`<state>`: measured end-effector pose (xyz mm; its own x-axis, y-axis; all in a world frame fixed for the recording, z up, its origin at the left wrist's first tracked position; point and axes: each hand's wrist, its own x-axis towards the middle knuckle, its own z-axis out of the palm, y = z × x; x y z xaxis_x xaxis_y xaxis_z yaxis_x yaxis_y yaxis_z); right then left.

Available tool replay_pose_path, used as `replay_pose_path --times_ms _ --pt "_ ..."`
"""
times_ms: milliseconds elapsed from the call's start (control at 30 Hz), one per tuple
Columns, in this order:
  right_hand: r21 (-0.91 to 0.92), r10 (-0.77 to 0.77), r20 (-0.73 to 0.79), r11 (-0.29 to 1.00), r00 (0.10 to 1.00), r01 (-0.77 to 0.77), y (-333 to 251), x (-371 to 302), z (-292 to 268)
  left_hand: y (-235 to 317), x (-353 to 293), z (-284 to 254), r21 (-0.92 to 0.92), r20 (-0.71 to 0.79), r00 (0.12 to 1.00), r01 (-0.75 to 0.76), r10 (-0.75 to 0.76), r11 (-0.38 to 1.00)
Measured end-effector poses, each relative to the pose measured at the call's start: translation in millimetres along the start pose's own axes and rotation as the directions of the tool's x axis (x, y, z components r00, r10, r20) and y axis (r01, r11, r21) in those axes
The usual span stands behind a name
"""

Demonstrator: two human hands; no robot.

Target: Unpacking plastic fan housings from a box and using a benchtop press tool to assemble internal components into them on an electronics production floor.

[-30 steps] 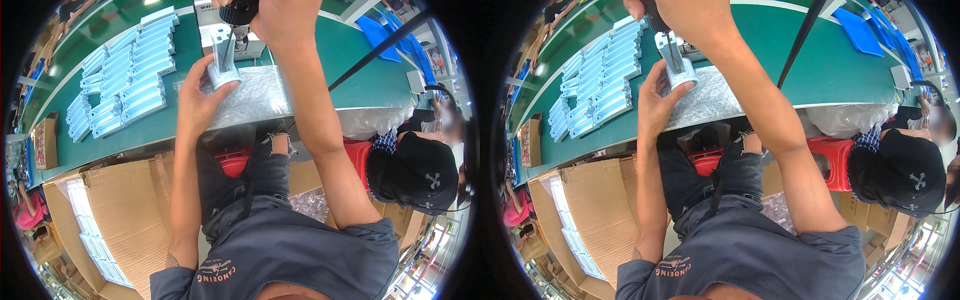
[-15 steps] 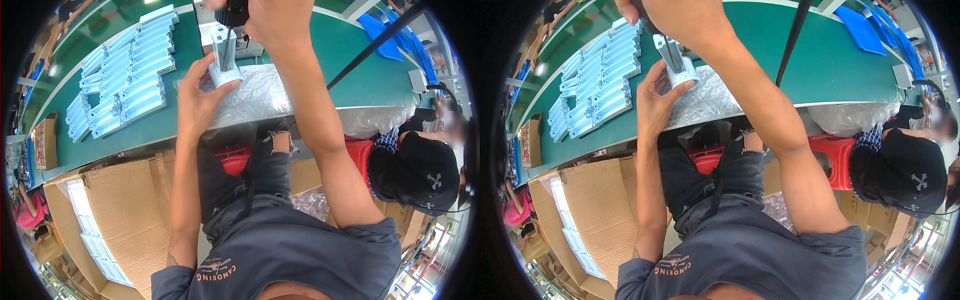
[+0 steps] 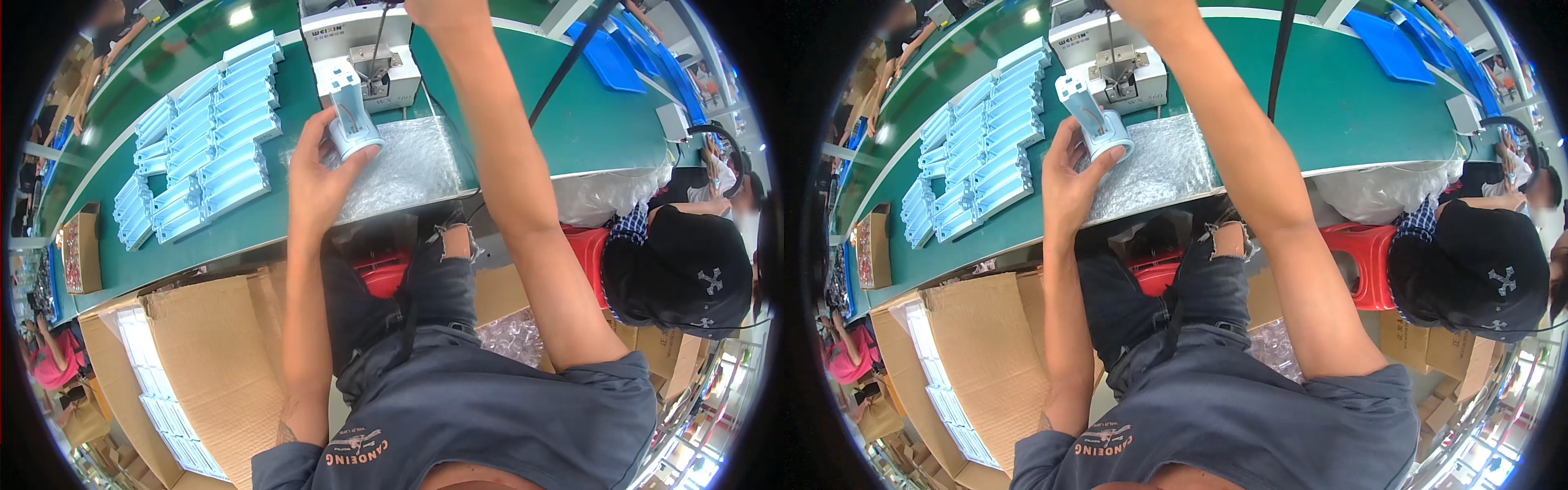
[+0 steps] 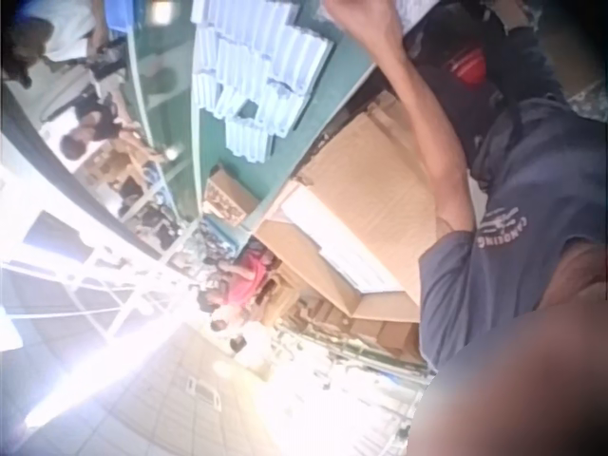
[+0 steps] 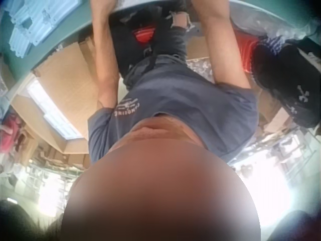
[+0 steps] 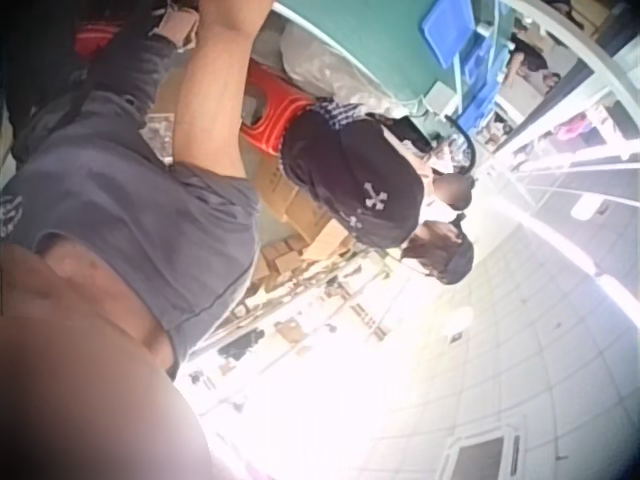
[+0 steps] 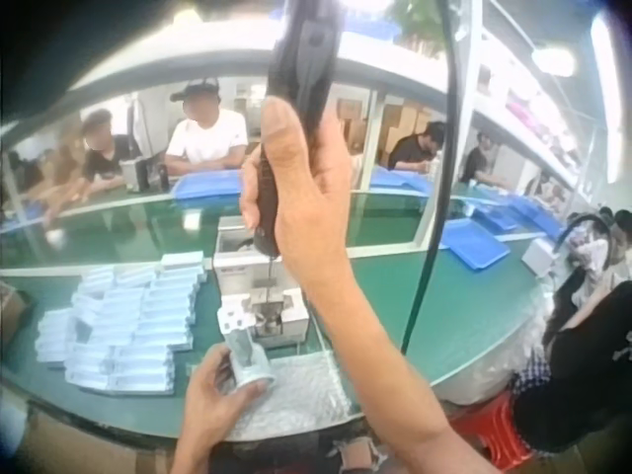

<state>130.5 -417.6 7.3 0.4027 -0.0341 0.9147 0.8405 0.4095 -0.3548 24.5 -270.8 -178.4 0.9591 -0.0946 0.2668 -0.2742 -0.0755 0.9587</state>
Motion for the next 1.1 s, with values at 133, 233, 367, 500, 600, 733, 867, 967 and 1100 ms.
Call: replay_pose_path --times_ms 133,233,367,500,600,733,867,967,1100 --pt "-0.016 0.042 0.054 0.999 0.998 -0.041 8.1 0.8 -1.7 3.7 2.0 1.4 -0.035 0.001 1.0 -0.009 0.009 0.999" --pt "0.005 0.054 0.078 0.999 0.995 -0.054 6.9 1.1 2.0 1.1 1.1 0.7 -0.02 -0.002 1.0 0.009 -0.009 1.0" --pt "0.034 0.094 0.064 0.995 0.994 -0.096 2.3 -0.3 5.0 -1.9 0.2 1.1 -0.062 0.003 1.0 0.001 0.0 0.998" --pt "0.044 0.104 0.034 0.993 0.994 -0.105 -2.4 -3.7 5.8 -1.1 -0.3 1.8 -0.077 0.004 1.0 0.023 -0.023 0.997" --pt "0.004 0.137 0.027 0.99 0.99 -0.138 -12.7 -9.5 7.0 -1.7 -0.6 0.6 -0.038 -0.006 1.0 0.02 -0.021 0.999" --pt "0.073 0.127 0.129 0.988 0.983 -0.137 -29.5 -13.9 -5.1 2.0 1.1 1.6 0.008 -0.005 1.0 0.005 -0.005 1.0" --pt "0.221 0.181 0.117 0.954 0.977 -0.203 -36.0 -21.8 12.3 -1.8 1.1 1.4 0.01 -0.009 1.0 0.019 -0.019 1.0" --pt "0.225 0.02 0.087 0.973 0.996 -0.04 -21.9 -26.0 20.0 -0.2 2.1 1.6 0.002 -0.023 0.999 0.025 -0.025 1.0" --pt "0.181 0.027 0.082 0.983 0.996 -0.041 -9.5 -27.9 18.5 0.8 3.0 2.7 -0.028 -0.016 0.999 0.036 -0.036 0.999"
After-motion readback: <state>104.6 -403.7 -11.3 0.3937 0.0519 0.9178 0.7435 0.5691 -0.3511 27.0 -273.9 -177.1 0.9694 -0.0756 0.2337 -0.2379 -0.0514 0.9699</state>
